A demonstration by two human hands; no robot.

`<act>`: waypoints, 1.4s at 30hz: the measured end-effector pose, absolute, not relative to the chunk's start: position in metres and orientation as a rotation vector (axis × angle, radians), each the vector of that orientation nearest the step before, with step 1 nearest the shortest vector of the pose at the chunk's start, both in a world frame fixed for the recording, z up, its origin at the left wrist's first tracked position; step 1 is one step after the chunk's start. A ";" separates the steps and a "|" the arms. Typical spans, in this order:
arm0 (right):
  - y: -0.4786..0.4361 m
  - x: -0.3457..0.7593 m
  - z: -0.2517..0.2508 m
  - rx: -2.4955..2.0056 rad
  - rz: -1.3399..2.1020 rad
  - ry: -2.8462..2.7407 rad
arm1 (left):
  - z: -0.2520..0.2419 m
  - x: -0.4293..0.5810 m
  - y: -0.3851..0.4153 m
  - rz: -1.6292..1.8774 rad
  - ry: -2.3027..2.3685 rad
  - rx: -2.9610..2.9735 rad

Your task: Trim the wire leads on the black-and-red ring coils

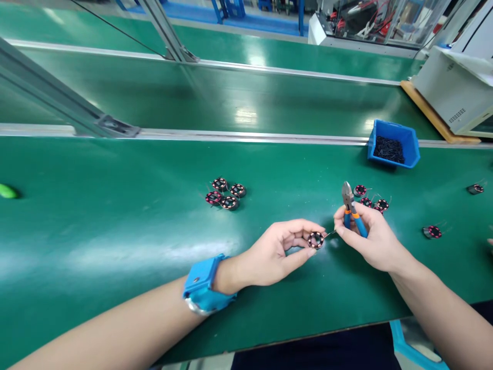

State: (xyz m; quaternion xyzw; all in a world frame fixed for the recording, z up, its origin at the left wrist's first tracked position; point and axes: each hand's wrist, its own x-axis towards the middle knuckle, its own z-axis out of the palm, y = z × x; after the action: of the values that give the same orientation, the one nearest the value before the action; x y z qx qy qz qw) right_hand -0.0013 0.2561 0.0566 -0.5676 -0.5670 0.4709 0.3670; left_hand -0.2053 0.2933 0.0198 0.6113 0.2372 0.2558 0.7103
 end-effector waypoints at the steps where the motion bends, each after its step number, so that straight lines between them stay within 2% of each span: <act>1: 0.256 -0.001 0.057 -1.459 1.211 -1.455 | 0.020 -0.205 0.293 0.565 0.527 1.357; 42: 0.255 -0.002 0.059 -1.487 1.201 -1.438 | 0.020 -0.206 0.294 0.525 0.546 1.399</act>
State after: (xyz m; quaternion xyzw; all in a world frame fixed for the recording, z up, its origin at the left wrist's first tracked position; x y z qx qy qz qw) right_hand -0.0022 0.2550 0.0586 -0.5785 -0.5596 0.4671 0.3662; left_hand -0.2061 0.2940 0.0199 0.6279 0.2453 0.2359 0.6999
